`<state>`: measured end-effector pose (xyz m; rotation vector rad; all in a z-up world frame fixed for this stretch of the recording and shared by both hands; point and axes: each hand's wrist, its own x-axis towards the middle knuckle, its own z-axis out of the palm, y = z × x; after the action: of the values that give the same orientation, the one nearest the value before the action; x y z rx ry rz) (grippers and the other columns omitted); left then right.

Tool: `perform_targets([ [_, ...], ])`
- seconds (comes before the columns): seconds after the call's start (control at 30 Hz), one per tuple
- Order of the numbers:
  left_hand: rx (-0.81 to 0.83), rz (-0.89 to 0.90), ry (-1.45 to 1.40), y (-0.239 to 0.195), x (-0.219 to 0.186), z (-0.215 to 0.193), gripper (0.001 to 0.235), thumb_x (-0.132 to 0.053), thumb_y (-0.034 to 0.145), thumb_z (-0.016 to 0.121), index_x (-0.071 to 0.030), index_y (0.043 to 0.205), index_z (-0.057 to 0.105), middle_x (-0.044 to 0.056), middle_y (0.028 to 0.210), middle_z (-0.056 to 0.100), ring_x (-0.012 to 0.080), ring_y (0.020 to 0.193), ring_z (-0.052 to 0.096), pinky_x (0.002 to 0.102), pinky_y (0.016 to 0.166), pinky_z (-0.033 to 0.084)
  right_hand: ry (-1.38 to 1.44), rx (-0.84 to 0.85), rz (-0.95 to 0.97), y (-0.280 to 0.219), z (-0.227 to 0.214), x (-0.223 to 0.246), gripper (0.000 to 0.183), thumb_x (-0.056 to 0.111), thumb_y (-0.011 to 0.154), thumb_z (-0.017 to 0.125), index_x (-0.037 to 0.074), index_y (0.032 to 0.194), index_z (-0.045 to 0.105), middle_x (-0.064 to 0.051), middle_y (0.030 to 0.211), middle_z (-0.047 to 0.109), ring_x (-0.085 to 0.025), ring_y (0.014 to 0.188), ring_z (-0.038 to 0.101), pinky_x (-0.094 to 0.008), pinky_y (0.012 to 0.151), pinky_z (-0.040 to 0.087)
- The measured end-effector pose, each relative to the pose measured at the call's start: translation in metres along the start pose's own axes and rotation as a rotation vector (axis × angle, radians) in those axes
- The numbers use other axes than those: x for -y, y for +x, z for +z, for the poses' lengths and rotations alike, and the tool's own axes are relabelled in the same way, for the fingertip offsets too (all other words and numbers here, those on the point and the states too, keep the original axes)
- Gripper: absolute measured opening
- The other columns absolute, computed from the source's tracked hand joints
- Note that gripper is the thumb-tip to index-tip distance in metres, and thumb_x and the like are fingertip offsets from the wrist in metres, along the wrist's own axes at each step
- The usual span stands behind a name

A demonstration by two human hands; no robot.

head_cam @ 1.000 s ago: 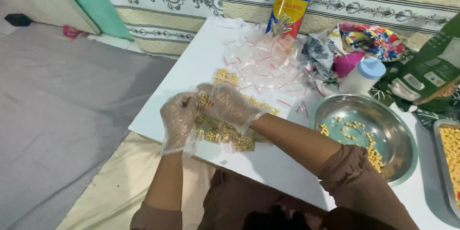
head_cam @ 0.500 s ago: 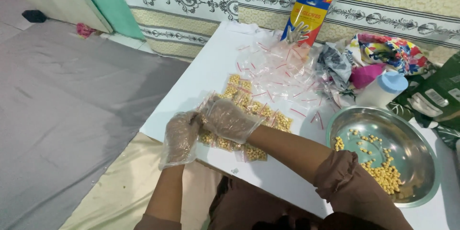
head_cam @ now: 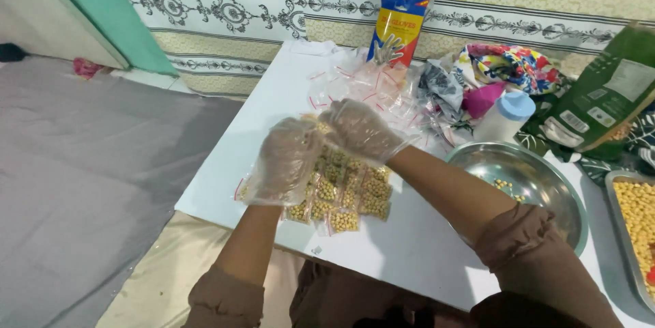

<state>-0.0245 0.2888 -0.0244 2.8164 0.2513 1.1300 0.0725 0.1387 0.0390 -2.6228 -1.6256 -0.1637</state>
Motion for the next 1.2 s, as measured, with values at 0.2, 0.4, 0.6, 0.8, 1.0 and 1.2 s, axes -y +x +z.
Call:
perform_targets([
  [0.2,0.522,0.394,-0.14,0.048,-0.043,0.074,0.026,-0.019,0.085,0.06,-0.021,0.107,0.074,0.006,0.1,0.068,0.0232,0.093,0.066,0.036,0.081,0.055,-0.169,-0.197,0.142,-0.018,0.033,-0.064,0.035,0.04,0.098,0.059,0.014,0.122,0.057,-0.008,0.101,0.062,-0.024,0.089,0.063,-0.036,0.073,0.055],
  [0.4,0.571,0.141,-0.215,0.052,-0.058,0.12,0.024,-0.025,0.089,0.063,-0.018,0.11,0.072,0.007,0.103,0.069,0.0257,0.101,0.066,0.037,0.09,0.052,-0.085,0.216,0.451,-0.035,0.042,-0.043,0.053,0.05,0.097,0.056,0.009,0.131,0.061,-0.006,0.117,0.065,-0.016,0.118,0.061,-0.023,0.106,0.041],
  [0.6,0.63,-0.204,-0.28,0.046,-0.064,0.139,0.027,-0.032,0.093,0.067,-0.015,0.113,0.071,0.008,0.107,0.07,0.0287,0.111,0.066,0.037,0.099,0.049,0.572,-0.299,0.325,-0.025,0.144,-0.109,0.034,0.013,0.103,0.047,0.0,0.131,0.061,-0.005,0.12,0.061,-0.006,0.122,0.056,-0.015,0.104,0.036],
  [0.8,0.971,-0.531,-0.001,0.082,-0.113,0.04,0.033,-0.031,0.096,0.062,-0.018,0.126,0.07,-0.005,0.121,0.07,0.0115,0.127,0.056,0.017,0.116,0.033,0.507,0.061,0.664,-0.029,0.057,-0.085,0.037,0.038,0.098,0.057,0.02,0.13,0.064,0.0,0.124,0.066,-0.011,0.126,0.058,-0.023,0.107,0.038],
  [1.0,0.304,0.119,0.061,0.08,-0.08,0.09,0.018,-0.027,0.084,0.075,-0.013,0.088,0.064,0.002,0.074,0.063,0.0232,0.076,0.069,0.035,0.066,0.056,0.332,0.006,0.563,-0.046,-0.004,-0.076,0.034,0.049,0.097,0.06,0.03,0.123,0.072,0.0,0.113,0.074,-0.014,0.111,0.069,-0.027,0.099,0.048],
  [1.2,0.378,-0.05,-0.566,0.07,-0.152,0.008,0.012,-0.026,0.092,0.071,-0.024,0.101,0.078,0.006,0.101,0.074,0.0252,0.105,0.07,0.041,0.095,0.056,0.122,-0.447,0.489,-0.122,-0.016,-0.091,0.03,0.042,0.094,0.066,0.013,0.098,0.074,-0.013,0.085,0.069,-0.033,0.084,0.071,-0.045,0.069,0.059],
])
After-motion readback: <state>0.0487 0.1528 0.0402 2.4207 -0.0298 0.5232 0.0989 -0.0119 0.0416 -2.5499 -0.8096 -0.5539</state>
